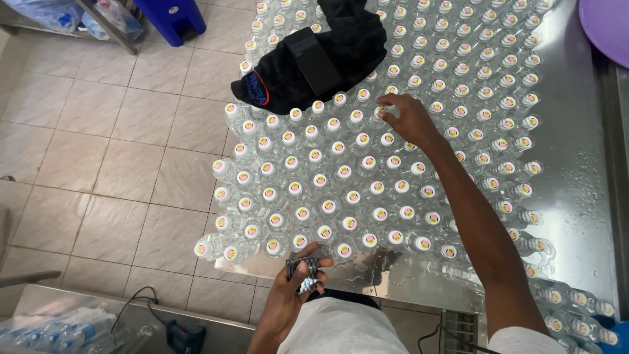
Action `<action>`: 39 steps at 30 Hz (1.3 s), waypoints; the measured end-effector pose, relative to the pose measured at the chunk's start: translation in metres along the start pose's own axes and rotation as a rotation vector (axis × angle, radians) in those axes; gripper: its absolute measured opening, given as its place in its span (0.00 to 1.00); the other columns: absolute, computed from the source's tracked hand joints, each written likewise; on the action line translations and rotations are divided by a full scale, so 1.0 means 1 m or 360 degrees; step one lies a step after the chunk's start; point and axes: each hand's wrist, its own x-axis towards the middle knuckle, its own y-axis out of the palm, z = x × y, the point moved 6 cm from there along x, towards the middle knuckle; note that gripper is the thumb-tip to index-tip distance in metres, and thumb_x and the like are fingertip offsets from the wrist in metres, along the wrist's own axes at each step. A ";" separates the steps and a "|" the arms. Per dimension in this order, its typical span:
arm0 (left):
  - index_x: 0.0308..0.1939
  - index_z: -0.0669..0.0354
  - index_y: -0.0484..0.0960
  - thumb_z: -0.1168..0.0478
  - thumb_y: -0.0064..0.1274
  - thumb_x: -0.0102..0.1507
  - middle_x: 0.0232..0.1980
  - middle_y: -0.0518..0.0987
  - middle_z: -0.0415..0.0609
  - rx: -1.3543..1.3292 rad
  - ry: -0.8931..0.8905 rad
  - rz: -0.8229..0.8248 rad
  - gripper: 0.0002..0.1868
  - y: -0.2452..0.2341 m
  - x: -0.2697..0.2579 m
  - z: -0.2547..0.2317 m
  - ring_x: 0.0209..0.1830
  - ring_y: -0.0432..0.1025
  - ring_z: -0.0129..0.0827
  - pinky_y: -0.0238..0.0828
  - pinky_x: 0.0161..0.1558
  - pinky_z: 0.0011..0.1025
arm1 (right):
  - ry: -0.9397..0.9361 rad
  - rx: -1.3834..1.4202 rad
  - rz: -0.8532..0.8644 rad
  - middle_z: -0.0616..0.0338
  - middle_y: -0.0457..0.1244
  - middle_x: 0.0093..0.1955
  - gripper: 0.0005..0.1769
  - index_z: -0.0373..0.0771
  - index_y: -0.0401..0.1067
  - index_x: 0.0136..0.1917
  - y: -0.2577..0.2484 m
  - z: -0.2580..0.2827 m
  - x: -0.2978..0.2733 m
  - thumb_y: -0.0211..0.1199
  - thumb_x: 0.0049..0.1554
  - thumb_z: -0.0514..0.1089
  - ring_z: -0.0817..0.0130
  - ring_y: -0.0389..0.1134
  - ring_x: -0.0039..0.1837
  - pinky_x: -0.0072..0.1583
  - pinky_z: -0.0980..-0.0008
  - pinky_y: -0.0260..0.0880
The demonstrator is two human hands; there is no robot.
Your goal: Applying small labels to the caps of a large array of water bottles on a production table
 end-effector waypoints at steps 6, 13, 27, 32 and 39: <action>0.83 0.59 0.68 0.48 0.51 0.67 0.60 0.86 0.58 0.0032 0.0012 0.0043 0.41 0.002 0.004 -0.002 0.45 0.75 0.41 0.75 0.48 0.42 | 0.0005 0.0040 -0.0049 0.59 0.73 0.53 0.07 0.42 0.77 0.53 -0.006 0.004 -0.002 0.75 0.65 0.43 0.56 0.74 0.60 0.57 0.52 0.71; 0.83 0.58 0.68 0.48 0.53 0.66 0.59 0.86 0.57 0.0052 0.0012 0.0089 0.41 0.009 0.008 0.000 0.46 0.75 0.40 0.74 0.48 0.41 | 0.0293 -0.0107 0.0167 0.45 0.71 0.66 0.30 0.44 0.70 0.74 0.005 0.009 0.004 0.74 0.60 0.38 0.47 0.73 0.64 0.55 0.47 0.72; 0.82 0.62 0.67 0.48 0.53 0.68 0.59 0.87 0.55 0.0185 0.0056 0.0204 0.41 0.041 0.011 -0.001 0.46 0.79 0.37 0.77 0.47 0.37 | 0.0205 -0.0326 0.0478 0.49 0.69 0.67 0.20 0.41 0.78 0.66 0.021 -0.006 0.022 0.72 0.61 0.36 0.50 0.72 0.59 0.56 0.50 0.71; 0.84 0.62 0.63 0.47 0.53 0.68 0.59 0.86 0.56 0.0205 0.0083 0.0336 0.43 0.049 0.013 0.002 0.46 0.79 0.37 0.78 0.48 0.37 | 0.0153 -0.0437 0.0445 0.40 0.64 0.71 0.38 0.39 0.64 0.82 0.006 0.024 0.007 0.70 0.61 0.34 0.40 0.66 0.71 0.63 0.42 0.69; 0.85 0.62 0.61 0.47 0.55 0.68 0.57 0.86 0.55 0.0117 0.0159 0.0379 0.44 0.061 0.017 0.003 0.46 0.79 0.35 0.76 0.46 0.34 | 0.0213 0.0240 0.0584 0.57 0.70 0.57 0.17 0.43 0.78 0.65 -0.020 0.164 -0.088 0.70 0.62 0.40 0.65 0.72 0.54 0.55 0.63 0.76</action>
